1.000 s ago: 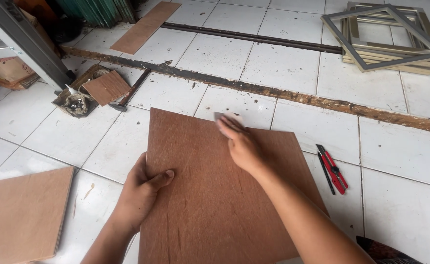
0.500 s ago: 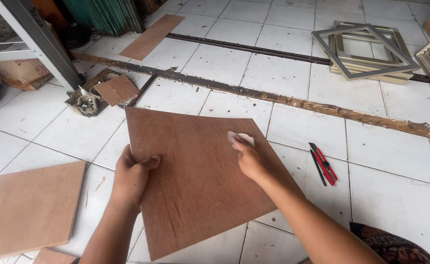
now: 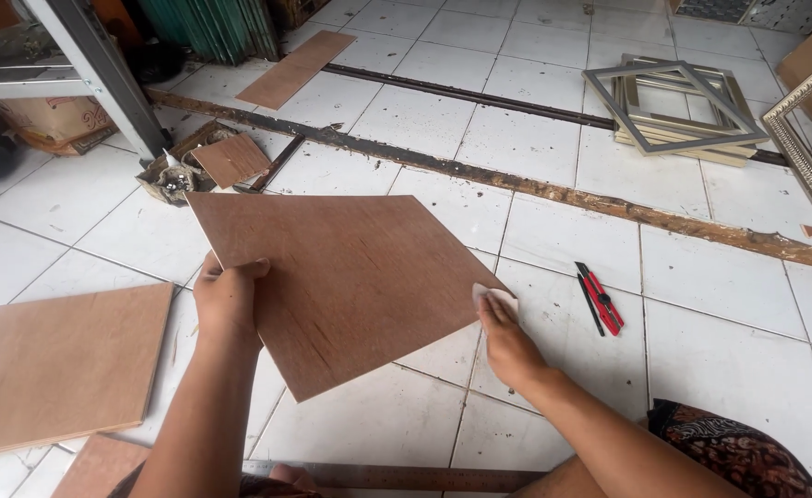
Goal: Sanding the edges and surfaces of plywood boards using sandpaper to smooth them.
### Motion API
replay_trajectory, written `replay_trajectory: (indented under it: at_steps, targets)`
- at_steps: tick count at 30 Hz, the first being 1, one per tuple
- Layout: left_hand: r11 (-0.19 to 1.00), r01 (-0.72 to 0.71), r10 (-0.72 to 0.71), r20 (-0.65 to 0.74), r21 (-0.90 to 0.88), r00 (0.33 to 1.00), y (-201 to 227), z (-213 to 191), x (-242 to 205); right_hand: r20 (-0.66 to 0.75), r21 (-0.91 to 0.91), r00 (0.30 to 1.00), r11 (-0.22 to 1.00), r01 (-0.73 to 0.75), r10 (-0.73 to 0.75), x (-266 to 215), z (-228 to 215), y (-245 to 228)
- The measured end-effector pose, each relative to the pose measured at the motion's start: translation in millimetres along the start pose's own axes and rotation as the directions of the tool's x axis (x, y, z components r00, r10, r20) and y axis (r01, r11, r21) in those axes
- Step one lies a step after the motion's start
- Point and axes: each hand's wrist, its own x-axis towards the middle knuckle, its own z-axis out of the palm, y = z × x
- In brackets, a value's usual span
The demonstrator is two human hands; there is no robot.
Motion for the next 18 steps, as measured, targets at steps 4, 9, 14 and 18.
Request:
replay_trajectory:
  at_steps: [4,9,14,18]
  targets:
    - [1.000,-0.011,0.011,0.004,-0.002,1.000,1.2,2.2,-0.7,-0.040,-0.210,0.999,0.978,0.008,-0.017,-4.2,-27.3,-68.2]
    - [0.978,0.205,-0.205,0.003,-0.029,0.979,34.2,0.2,-34.6,-0.022,0.331,0.836,0.785,0.523,-0.548,-26.8,-80.4,-165.6]
    - [0.999,0.031,-0.032,0.020,0.030,0.999,0.2,-3.5,-6.3,0.085,-0.072,0.996,0.997,0.001,0.005,24.5,-0.2,4.6]
    - [0.997,0.058,-0.058,0.008,0.059,0.998,-7.8,-3.3,7.9,0.233,-0.023,0.970,0.997,-0.070,0.074,11.5,-55.1,-74.8]
